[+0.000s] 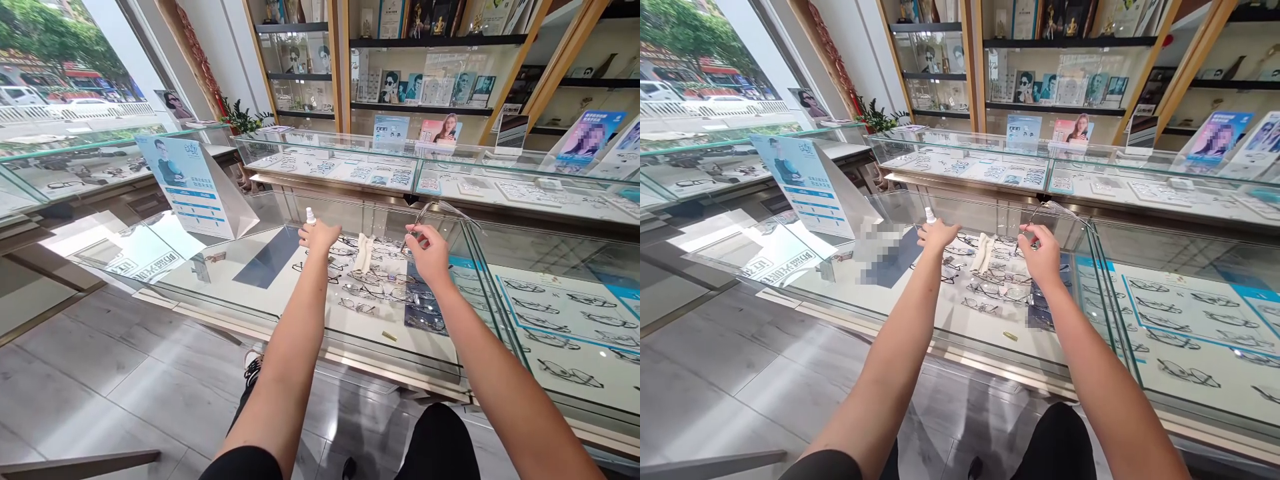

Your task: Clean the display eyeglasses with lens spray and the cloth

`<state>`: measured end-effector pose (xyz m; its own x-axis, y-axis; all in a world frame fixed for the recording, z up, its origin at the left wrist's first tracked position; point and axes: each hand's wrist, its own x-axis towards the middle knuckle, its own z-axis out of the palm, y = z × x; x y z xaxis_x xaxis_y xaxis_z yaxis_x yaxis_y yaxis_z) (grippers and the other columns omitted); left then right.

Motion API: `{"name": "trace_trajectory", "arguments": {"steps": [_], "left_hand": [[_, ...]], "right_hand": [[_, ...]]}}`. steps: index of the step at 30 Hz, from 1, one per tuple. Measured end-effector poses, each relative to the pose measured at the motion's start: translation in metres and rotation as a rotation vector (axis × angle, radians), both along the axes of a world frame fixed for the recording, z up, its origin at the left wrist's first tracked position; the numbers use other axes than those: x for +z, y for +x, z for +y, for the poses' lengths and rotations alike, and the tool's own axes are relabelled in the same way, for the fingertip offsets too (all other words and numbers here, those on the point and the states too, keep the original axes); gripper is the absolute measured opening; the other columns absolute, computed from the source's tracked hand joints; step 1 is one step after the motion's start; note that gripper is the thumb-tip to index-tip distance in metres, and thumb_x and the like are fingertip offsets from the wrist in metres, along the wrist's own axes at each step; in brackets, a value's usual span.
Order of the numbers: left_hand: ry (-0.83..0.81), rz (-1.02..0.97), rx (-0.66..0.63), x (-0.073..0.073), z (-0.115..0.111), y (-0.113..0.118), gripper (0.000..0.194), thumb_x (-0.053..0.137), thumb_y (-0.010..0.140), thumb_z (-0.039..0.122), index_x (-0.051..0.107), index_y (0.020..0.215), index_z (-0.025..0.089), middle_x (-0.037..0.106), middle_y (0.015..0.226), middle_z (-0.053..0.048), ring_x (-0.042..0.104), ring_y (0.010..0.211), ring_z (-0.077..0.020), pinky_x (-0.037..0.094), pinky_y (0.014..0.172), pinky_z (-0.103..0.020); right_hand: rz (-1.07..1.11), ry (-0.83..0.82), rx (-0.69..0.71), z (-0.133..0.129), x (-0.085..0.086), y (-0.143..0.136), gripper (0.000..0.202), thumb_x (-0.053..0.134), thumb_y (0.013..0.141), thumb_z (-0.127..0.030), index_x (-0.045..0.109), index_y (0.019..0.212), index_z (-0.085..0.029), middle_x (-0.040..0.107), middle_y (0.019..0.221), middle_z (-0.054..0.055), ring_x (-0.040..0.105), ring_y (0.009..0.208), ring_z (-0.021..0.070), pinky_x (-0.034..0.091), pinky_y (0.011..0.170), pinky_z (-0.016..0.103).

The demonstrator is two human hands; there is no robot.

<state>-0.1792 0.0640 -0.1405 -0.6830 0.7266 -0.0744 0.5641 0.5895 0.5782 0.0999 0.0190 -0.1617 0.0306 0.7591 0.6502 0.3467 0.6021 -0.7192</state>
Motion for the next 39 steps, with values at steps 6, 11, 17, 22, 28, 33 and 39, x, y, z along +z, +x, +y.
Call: {"name": "trace_trajectory", "arguments": {"steps": [6, 11, 17, 22, 28, 33, 39], "left_hand": [[0.256, 0.087, 0.047, 0.003, -0.010, 0.008, 0.075, 0.073, 0.090, 0.042, 0.050, 0.158, 0.022, 0.035, 0.171, -0.028, 0.021, 0.168, -0.0446, 0.025, 0.130, -0.066], [0.838, 0.054, -0.100, 0.010, -0.022, 0.020, 0.048, 0.060, 0.100, 0.025, 0.056, 0.148, 0.027, 0.048, 0.152, -0.020, 0.054, 0.146, -0.0372, 0.041, 0.124, -0.058], [1.104, -0.618, -0.473, 0.011, -0.020, 0.049, 0.039, 0.063, 0.092, 0.016, 0.041, 0.121, 0.031, 0.058, 0.128, -0.007, 0.068, 0.100, -0.0179, 0.056, 0.068, -0.026], [0.852, -1.054, -0.723, 0.015, -0.029, 0.070, 0.048, 0.069, 0.074, 0.020, 0.051, 0.118, 0.027, 0.061, 0.089, 0.000, 0.061, 0.080, -0.0173, 0.046, 0.056, -0.023], [0.482, -1.479, -0.951, 0.023, -0.045, 0.074, 0.065, 0.061, 0.086, 0.084, 0.060, 0.076, 0.020, 0.058, 0.077, -0.006, 0.060, 0.072, -0.0192, 0.048, 0.055, -0.029], [0.468, -1.376, -0.935, 0.027, -0.049, 0.075, 0.081, 0.038, 0.088, 0.101, 0.052, 0.068, 0.023, 0.055, 0.071, -0.008, 0.064, 0.073, -0.0236, 0.047, 0.053, -0.033], [0.618, -1.043, -0.748, 0.013, -0.034, 0.083, 0.074, 0.043, 0.094, 0.092, 0.058, 0.075, 0.022, 0.058, 0.075, -0.005, 0.059, 0.070, -0.0181, 0.049, 0.060, -0.031]], "right_hand": [[0.012, -0.007, -0.010, 0.001, 0.001, 0.000, 0.021, 0.069, 0.093, -0.038, 0.080, 0.105, -0.024, 0.081, 0.120, 0.009, 0.061, 0.077, 0.0195, 0.048, 0.075, 0.038], [0.055, -0.042, 0.005, 0.001, 0.003, 0.000, 0.022, 0.070, 0.092, -0.040, 0.080, 0.104, -0.024, 0.080, 0.118, 0.009, 0.061, 0.079, 0.0204, 0.049, 0.076, 0.038], [0.165, -0.118, 0.056, 0.002, 0.007, -0.001, 0.023, 0.069, 0.091, -0.043, 0.078, 0.098, -0.024, 0.080, 0.117, 0.009, 0.061, 0.083, 0.0212, 0.049, 0.077, 0.038], [0.227, -0.189, 0.183, 0.002, 0.011, -0.002, 0.022, 0.070, 0.089, -0.045, 0.076, 0.094, -0.025, 0.081, 0.116, 0.007, 0.065, 0.091, 0.0230, 0.051, 0.084, 0.039], [0.199, -0.260, 0.287, -0.001, 0.016, -0.002, 0.023, 0.072, 0.088, -0.048, 0.075, 0.093, -0.025, 0.081, 0.112, 0.005, 0.064, 0.089, 0.0218, 0.051, 0.085, 0.038], [0.180, -0.277, 0.355, -0.004, 0.020, -0.002, 0.020, 0.070, 0.088, -0.045, 0.076, 0.092, -0.026, 0.080, 0.110, 0.004, 0.062, 0.088, 0.0206, 0.053, 0.085, 0.037], [0.154, -0.327, 0.449, -0.006, 0.021, -0.002, 0.022, 0.069, 0.090, -0.047, 0.076, 0.093, -0.027, 0.081, 0.110, 0.004, 0.065, 0.089, 0.0215, 0.053, 0.082, 0.037]]}}
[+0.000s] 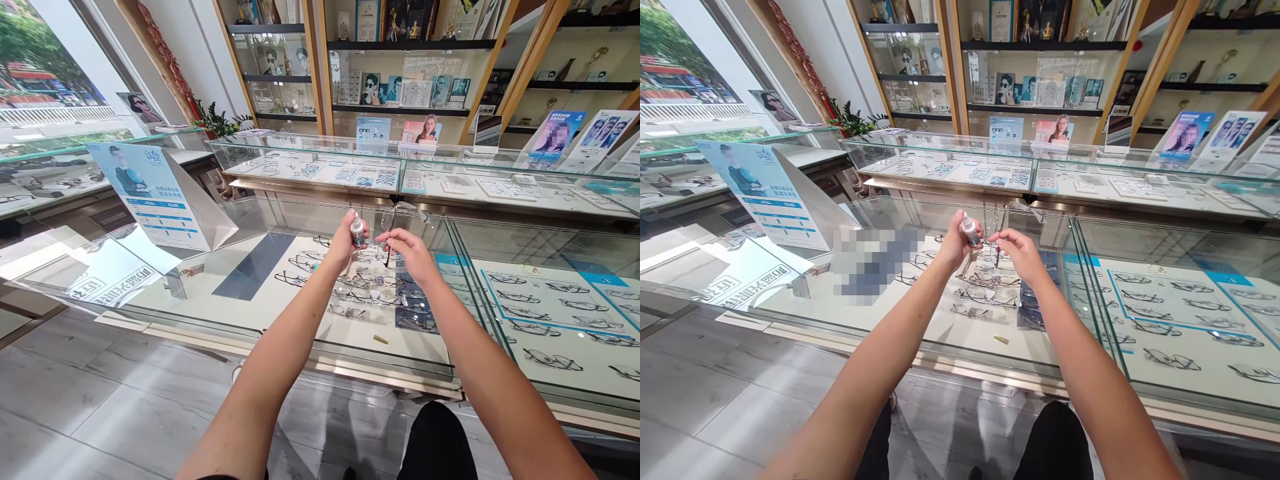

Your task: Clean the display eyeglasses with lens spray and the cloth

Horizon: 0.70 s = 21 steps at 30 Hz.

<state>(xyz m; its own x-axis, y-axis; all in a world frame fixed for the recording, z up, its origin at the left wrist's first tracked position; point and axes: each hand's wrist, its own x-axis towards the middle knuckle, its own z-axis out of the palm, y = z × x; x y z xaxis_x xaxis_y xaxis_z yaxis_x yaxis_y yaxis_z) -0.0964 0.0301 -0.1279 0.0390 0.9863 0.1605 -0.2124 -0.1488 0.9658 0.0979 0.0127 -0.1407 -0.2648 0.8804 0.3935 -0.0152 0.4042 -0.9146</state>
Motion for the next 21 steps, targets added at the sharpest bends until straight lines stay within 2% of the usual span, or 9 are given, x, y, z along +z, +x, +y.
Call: {"name": "trace_trajectory", "arguments": {"steps": [2, 4, 11, 21], "left_hand": [[0.049, 0.089, 0.078, -0.0050, 0.0036, 0.0021, 0.066, 0.053, 0.094, 0.085, 0.062, 0.079, 0.021, 0.060, 0.077, -0.005, 0.057, 0.070, -0.0167, 0.048, 0.062, -0.029], [0.100, 0.162, 0.093, -0.0071, 0.0039, 0.0030, 0.063, 0.057, 0.095, 0.081, 0.062, 0.079, 0.021, 0.060, 0.079, -0.005, 0.056, 0.071, -0.0169, 0.047, 0.064, -0.030], [0.159, 0.262, 0.054, -0.0060, -0.0028, 0.0045, 0.065, 0.056, 0.094, 0.084, 0.061, 0.079, 0.020, 0.056, 0.076, -0.003, 0.051, 0.068, -0.0162, 0.041, 0.066, -0.032], [0.188, 0.257, 0.022, -0.0081, -0.0023, 0.0050, 0.061, 0.053, 0.095, 0.080, 0.060, 0.080, 0.020, 0.057, 0.076, -0.002, 0.051, 0.068, -0.0158, 0.041, 0.065, -0.031]], "right_hand": [[-0.011, -0.009, 0.039, -0.0005, -0.0004, 0.0002, 0.022, 0.069, 0.092, -0.046, 0.077, 0.094, -0.027, 0.082, 0.111, 0.004, 0.065, 0.088, 0.0210, 0.052, 0.081, 0.037], [-0.011, -0.014, 0.074, -0.0006, -0.0010, 0.0003, 0.021, 0.068, 0.093, -0.045, 0.079, 0.095, -0.027, 0.082, 0.113, 0.003, 0.065, 0.088, 0.0203, 0.051, 0.081, 0.036], [0.003, -0.049, 0.174, -0.0019, -0.0018, -0.0003, 0.021, 0.070, 0.095, -0.044, 0.081, 0.098, -0.027, 0.082, 0.113, 0.003, 0.065, 0.087, 0.0194, 0.049, 0.081, 0.035], [0.006, -0.069, 0.187, -0.0039, -0.0006, -0.0022, 0.025, 0.072, 0.092, -0.049, 0.080, 0.097, -0.026, 0.082, 0.111, 0.004, 0.065, 0.085, 0.0192, 0.051, 0.080, 0.035]]}}
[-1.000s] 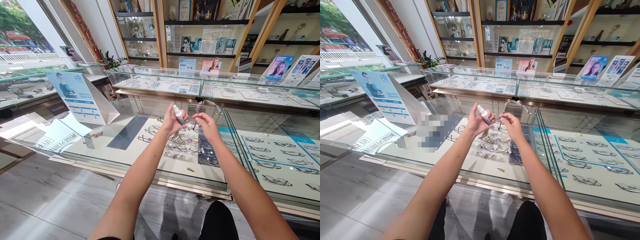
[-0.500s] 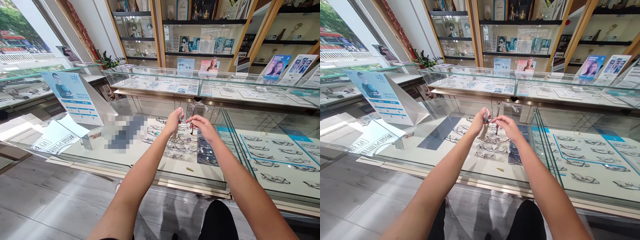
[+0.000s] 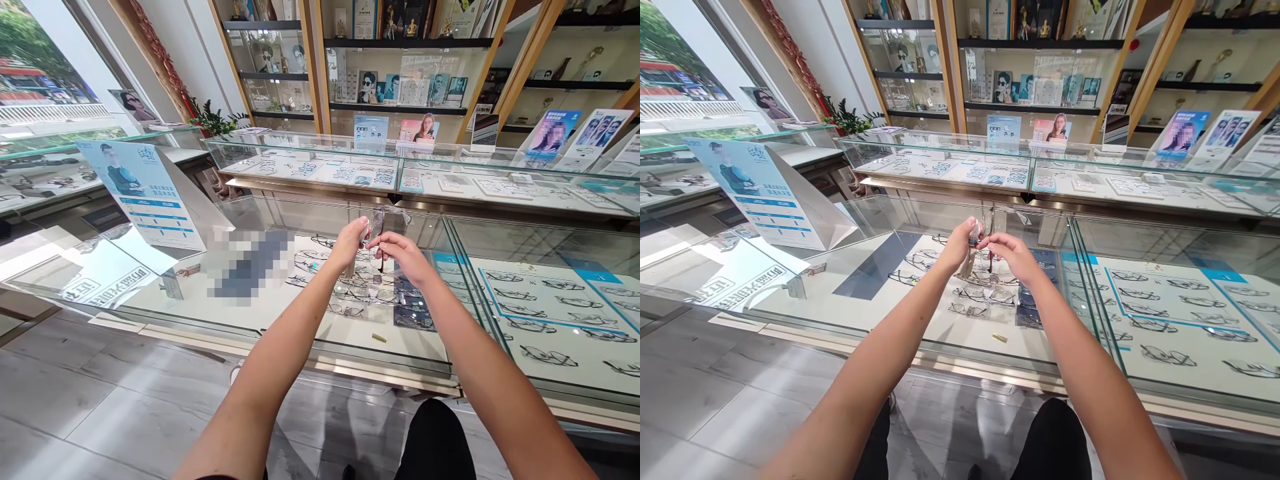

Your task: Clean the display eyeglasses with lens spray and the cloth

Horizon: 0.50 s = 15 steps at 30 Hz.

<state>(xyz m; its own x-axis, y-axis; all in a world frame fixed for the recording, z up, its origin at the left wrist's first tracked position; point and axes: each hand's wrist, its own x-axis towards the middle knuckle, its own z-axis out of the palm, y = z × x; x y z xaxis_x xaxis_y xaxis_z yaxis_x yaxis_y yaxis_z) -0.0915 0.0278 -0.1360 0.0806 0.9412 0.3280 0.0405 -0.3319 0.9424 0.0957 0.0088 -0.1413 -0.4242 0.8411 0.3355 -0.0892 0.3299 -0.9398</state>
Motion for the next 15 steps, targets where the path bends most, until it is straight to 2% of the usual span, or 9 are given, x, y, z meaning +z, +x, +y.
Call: {"name": "trace_trajectory", "arguments": {"steps": [4, 8, 15], "left_hand": [[-0.014, 0.091, -0.009, 0.001, -0.001, 0.000, 0.058, 0.051, 0.095, 0.076, 0.060, 0.080, 0.021, 0.061, 0.081, -0.004, 0.055, 0.076, -0.0191, 0.043, 0.066, -0.031], [0.041, 0.232, -0.046, -0.002, -0.004, 0.003, 0.054, 0.053, 0.093, 0.073, 0.058, 0.076, 0.021, 0.060, 0.082, -0.004, 0.053, 0.079, -0.0201, 0.041, 0.068, -0.032], [0.052, 0.275, -0.114, -0.002, -0.007, 0.001, 0.054, 0.050, 0.095, 0.072, 0.055, 0.075, 0.022, 0.058, 0.080, -0.004, 0.052, 0.079, -0.0204, 0.042, 0.070, -0.033]], "right_hand": [[0.076, -0.043, -0.072, 0.006, -0.001, 0.002, 0.031, 0.071, 0.091, -0.057, 0.077, 0.101, -0.028, 0.080, 0.117, 0.004, 0.068, 0.089, 0.0202, 0.053, 0.079, 0.035], [0.174, -0.090, -0.152, 0.011, -0.001, 0.005, 0.035, 0.073, 0.087, -0.062, 0.074, 0.102, -0.030, 0.080, 0.118, 0.003, 0.070, 0.088, 0.0203, 0.057, 0.077, 0.035], [0.193, -0.095, -0.159, 0.011, -0.001, 0.006, 0.034, 0.073, 0.089, -0.060, 0.075, 0.105, -0.031, 0.081, 0.119, 0.003, 0.071, 0.089, 0.0199, 0.058, 0.076, 0.034]]}}
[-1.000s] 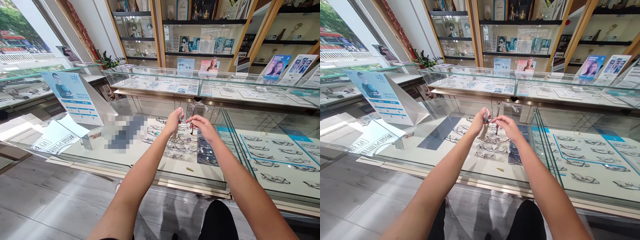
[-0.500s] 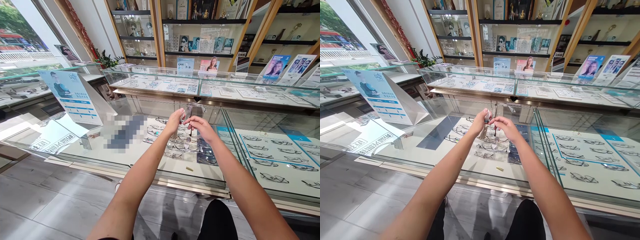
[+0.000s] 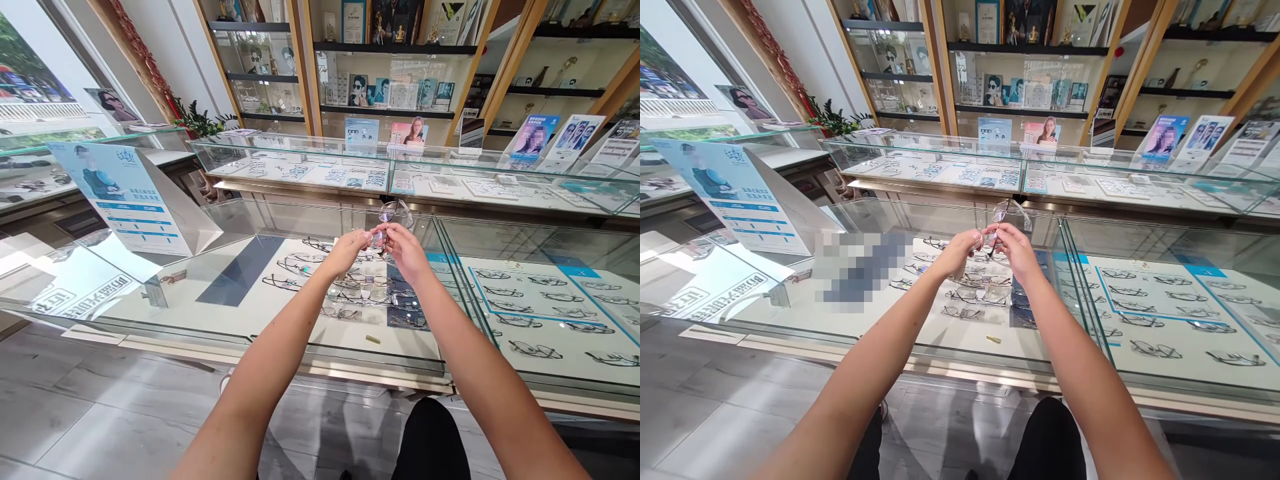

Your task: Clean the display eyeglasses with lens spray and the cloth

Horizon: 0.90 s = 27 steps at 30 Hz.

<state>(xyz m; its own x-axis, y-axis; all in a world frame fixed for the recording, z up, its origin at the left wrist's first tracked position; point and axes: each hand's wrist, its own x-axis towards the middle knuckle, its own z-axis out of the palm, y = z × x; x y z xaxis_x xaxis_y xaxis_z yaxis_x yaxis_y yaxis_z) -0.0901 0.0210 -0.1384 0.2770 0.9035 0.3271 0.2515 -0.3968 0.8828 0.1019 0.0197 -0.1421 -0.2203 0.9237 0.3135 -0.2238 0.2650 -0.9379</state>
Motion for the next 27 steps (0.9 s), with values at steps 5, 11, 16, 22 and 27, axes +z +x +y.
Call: {"name": "trace_trajectory", "arguments": {"steps": [5, 11, 16, 22, 27], "left_hand": [[-0.071, -0.058, 0.027, 0.003, 0.003, -0.004, 0.061, 0.052, 0.092, 0.082, 0.061, 0.084, 0.022, 0.063, 0.092, -0.006, 0.057, 0.086, -0.0224, 0.048, 0.074, -0.033], [0.012, -0.162, 0.539, 0.006, 0.025, -0.036, 0.037, 0.055, 0.101, 0.060, 0.057, 0.094, 0.024, 0.066, 0.097, -0.005, 0.063, 0.096, -0.0237, 0.050, 0.096, -0.039], [-0.149, 0.064, 0.986, 0.009, 0.037, -0.075, 0.019, 0.058, 0.098, 0.022, 0.056, 0.117, 0.026, 0.068, 0.130, -0.011, 0.062, 0.131, -0.0339, 0.040, 0.120, -0.058], [-0.236, 0.227, 1.137, 0.006, 0.034, -0.101, 0.033, 0.061, 0.093, 0.009, 0.058, 0.123, 0.022, 0.060, 0.149, -0.023, 0.060, 0.142, -0.0397, 0.047, 0.116, -0.055], [-0.292, 0.246, 1.157, 0.002, 0.033, -0.108, 0.045, 0.064, 0.089, 0.000, 0.054, 0.128, 0.021, 0.070, 0.139, -0.023, 0.066, 0.136, -0.0400, 0.050, 0.110, -0.050]], "right_hand": [[-0.027, 0.007, -0.001, -0.001, 0.000, 0.000, 0.035, 0.071, 0.090, -0.062, 0.074, 0.106, -0.031, 0.081, 0.119, 0.004, 0.072, 0.090, 0.0208, 0.059, 0.077, 0.035], [-0.011, 0.006, 0.013, -0.003, 0.003, 0.002, 0.034, 0.071, 0.090, -0.061, 0.073, 0.105, -0.031, 0.082, 0.121, 0.005, 0.070, 0.085, 0.0202, 0.058, 0.076, 0.037], [-0.024, 0.010, 0.009, -0.002, 0.001, 0.003, 0.033, 0.071, 0.090, -0.060, 0.072, 0.106, -0.031, 0.082, 0.121, 0.005, 0.070, 0.085, 0.0198, 0.059, 0.076, 0.037], [-0.021, -0.006, 0.015, -0.001, -0.001, 0.005, 0.031, 0.072, 0.091, -0.058, 0.073, 0.105, -0.030, 0.082, 0.121, 0.006, 0.071, 0.084, 0.0197, 0.058, 0.073, 0.036], [0.034, -0.031, 0.030, -0.003, 0.001, 0.004, 0.029, 0.077, 0.087, -0.056, 0.075, 0.100, -0.030, 0.082, 0.117, 0.004, 0.067, 0.080, 0.0184, 0.055, 0.071, 0.035]]}}
